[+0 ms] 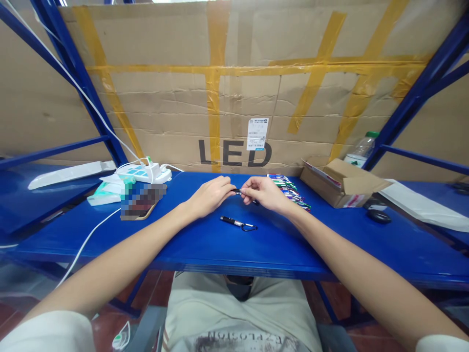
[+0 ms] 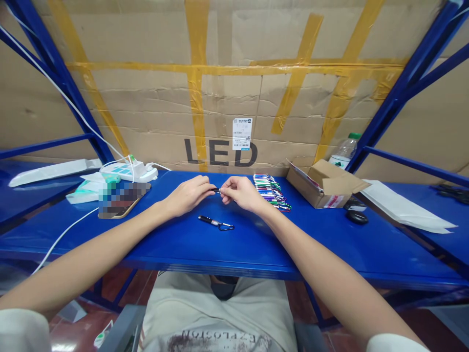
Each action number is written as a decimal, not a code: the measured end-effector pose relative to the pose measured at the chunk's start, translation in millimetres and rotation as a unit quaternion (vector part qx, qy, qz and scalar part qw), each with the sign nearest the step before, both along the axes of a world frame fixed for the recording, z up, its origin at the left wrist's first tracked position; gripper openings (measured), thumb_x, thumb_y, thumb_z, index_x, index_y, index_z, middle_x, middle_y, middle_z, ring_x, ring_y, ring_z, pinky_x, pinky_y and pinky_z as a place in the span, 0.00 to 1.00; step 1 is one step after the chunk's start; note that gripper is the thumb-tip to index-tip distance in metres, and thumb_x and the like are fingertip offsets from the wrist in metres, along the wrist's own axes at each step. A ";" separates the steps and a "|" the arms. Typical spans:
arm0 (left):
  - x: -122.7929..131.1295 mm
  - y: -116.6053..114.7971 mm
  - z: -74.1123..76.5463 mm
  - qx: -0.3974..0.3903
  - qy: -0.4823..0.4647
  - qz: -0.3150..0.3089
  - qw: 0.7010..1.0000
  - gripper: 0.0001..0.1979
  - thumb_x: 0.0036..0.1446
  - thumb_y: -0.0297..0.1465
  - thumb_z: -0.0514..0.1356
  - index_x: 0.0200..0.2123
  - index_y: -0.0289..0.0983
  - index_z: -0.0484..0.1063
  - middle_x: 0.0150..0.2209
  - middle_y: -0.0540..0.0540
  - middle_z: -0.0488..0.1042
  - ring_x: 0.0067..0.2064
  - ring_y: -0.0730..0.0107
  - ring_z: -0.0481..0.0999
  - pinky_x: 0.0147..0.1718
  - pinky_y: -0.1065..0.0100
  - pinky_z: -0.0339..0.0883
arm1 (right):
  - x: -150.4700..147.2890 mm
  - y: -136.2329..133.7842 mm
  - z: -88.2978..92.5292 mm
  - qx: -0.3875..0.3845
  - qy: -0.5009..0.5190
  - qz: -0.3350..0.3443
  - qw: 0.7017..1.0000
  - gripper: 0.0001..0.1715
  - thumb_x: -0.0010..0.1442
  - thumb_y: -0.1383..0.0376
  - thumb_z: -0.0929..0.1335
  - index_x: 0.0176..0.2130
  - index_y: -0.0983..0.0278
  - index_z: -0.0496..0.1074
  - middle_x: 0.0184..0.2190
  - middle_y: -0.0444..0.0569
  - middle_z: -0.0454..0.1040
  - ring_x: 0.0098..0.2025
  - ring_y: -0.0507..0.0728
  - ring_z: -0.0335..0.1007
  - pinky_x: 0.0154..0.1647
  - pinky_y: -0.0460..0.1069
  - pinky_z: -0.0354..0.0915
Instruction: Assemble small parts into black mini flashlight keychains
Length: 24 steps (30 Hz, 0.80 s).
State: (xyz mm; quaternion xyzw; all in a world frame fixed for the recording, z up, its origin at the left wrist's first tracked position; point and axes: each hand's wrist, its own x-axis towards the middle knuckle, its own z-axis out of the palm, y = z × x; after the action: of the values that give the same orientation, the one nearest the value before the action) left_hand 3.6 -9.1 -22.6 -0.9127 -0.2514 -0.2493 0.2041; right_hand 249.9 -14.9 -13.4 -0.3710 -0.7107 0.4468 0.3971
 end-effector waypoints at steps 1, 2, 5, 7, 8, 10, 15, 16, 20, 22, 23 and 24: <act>0.3 -0.1 -0.2 0.006 0.003 0.002 1.000 0.21 0.82 0.38 0.47 0.54 0.34 0.77 0.43 0.39 0.76 0.46 0.58 0.76 0.46 0.61 0.73 | -0.1 0.3 0.1 -0.014 0.007 0.001 1.000 0.18 0.57 0.55 0.81 0.34 0.63 0.76 0.26 0.48 0.82 0.27 0.55 0.79 0.31 0.49 0.74; 0.4 -0.2 -0.4 0.011 0.005 0.003 1.000 0.21 0.82 0.38 0.47 0.53 0.34 0.77 0.43 0.39 0.76 0.45 0.58 0.76 0.46 0.61 0.73 | -0.2 0.4 0.2 -0.027 0.013 0.001 1.000 0.18 0.56 0.55 0.82 0.33 0.64 0.76 0.26 0.48 0.82 0.27 0.55 0.79 0.31 0.49 0.75; 0.3 -0.7 -0.3 0.022 0.011 0.005 1.000 0.21 0.82 0.38 0.48 0.53 0.33 0.77 0.42 0.39 0.76 0.45 0.59 0.76 0.44 0.61 0.72 | -0.1 -0.1 0.8 -0.057 0.026 0.004 0.998 0.19 0.55 0.56 0.83 0.32 0.64 0.77 0.26 0.49 0.83 0.28 0.55 0.80 0.30 0.49 0.76; 0.4 -1.0 -0.2 0.019 0.010 0.003 1.000 0.21 0.81 0.38 0.48 0.53 0.34 0.78 0.42 0.39 0.76 0.44 0.58 0.76 0.43 0.61 0.73 | 0.7 -0.7 1.8 -0.064 0.028 0.009 0.998 0.20 0.55 0.55 0.83 0.32 0.65 0.78 0.27 0.50 0.83 0.28 0.55 0.80 0.29 0.48 0.75; 0.8 -1.0 -0.3 0.013 0.007 0.001 1.000 0.20 0.81 0.38 0.48 0.53 0.34 0.78 0.42 0.39 0.76 0.45 0.58 0.76 0.44 0.61 0.73 | 1.6 -0.7 2.5 -0.065 0.025 0.012 0.998 0.20 0.54 0.55 0.83 0.32 0.64 0.78 0.28 0.51 0.84 0.29 0.55 0.80 0.29 0.48 0.74; 2.3 -0.5 -1.1 -0.009 -0.004 -0.005 1.000 0.20 0.81 0.38 0.49 0.53 0.34 0.77 0.43 0.39 0.76 0.46 0.59 0.76 0.45 0.61 0.74 | 5.0 0.7 4.2 -0.058 0.005 0.023 0.998 0.21 0.55 0.54 0.83 0.33 0.64 0.76 0.29 0.50 0.84 0.29 0.55 0.80 0.28 0.47 0.72; 5.6 4.1 -4.5 -0.091 -0.071 -0.014 0.993 0.17 0.80 0.38 0.52 0.54 0.37 0.78 0.46 0.41 0.78 0.49 0.59 0.78 0.50 0.59 0.76 | 23.3 12.3 7.4 0.098 -0.124 -0.001 0.987 0.14 0.63 0.55 0.76 0.39 0.61 0.74 0.28 0.44 0.79 0.28 0.55 0.73 0.31 0.49 0.66; 5.1 5.5 -4.8 -0.103 -0.082 -0.014 0.991 0.17 0.80 0.38 0.53 0.54 0.37 0.78 0.46 0.41 0.78 0.49 0.59 0.79 0.50 0.58 0.76 | 27.3 14.9 7.0 0.152 -0.161 -0.028 0.975 0.10 0.64 0.58 0.75 0.38 0.61 0.74 0.30 0.45 0.80 0.31 0.56 0.74 0.34 0.49 0.65; -0.9 10.7 -3.7 -0.139 -0.107 -0.004 0.984 0.17 0.79 0.39 0.54 0.54 0.36 0.80 0.46 0.41 0.79 0.48 0.59 0.80 0.50 0.58 0.76 | 37.0 21.0 1.2 0.197 -0.332 -0.034 0.922 0.07 0.61 0.68 0.75 0.33 0.60 0.73 0.32 0.48 0.81 0.35 0.59 0.74 0.38 0.51 0.62; -3.8 12.1 -2.1 -0.150 -0.113 0.003 0.982 0.18 0.79 0.39 0.54 0.54 0.36 0.80 0.45 0.41 0.79 0.47 0.59 0.80 0.49 0.59 0.76 | 37.0 21.2 -2.8 0.189 -0.371 -0.018 0.909 0.08 0.60 0.69 0.75 0.33 0.60 0.74 0.34 0.50 0.82 0.36 0.60 0.75 0.37 0.51 0.62; -4.8 12.3 -1.2 -0.155 -0.113 0.005 0.981 0.18 0.79 0.39 0.54 0.54 0.36 0.80 0.46 0.41 0.79 0.47 0.59 0.80 0.49 0.59 0.76 | 35.9 20.9 -4.6 0.188 -0.385 -0.012 0.904 0.08 0.61 0.70 0.74 0.32 0.60 0.74 0.34 0.51 0.82 0.36 0.61 0.75 0.38 0.51 0.62; -5.4 12.2 -0.3 -0.160 -0.113 0.005 0.981 0.17 0.79 0.39 0.55 0.55 0.36 0.80 0.46 0.41 0.79 0.47 0.59 0.80 0.49 0.59 0.76 | 34.2 20.4 -6.2 0.188 -0.393 -0.007 0.900 0.08 0.62 0.71 0.73 0.33 0.60 0.74 0.35 0.51 0.82 0.36 0.61 0.75 0.38 0.51 0.61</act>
State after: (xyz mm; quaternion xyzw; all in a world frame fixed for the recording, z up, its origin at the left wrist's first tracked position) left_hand -1.8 3.0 -22.9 -0.8983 -0.3143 -0.3057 0.0270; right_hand 284.2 5.5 -19.5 -0.4400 -0.8771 0.1195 0.1507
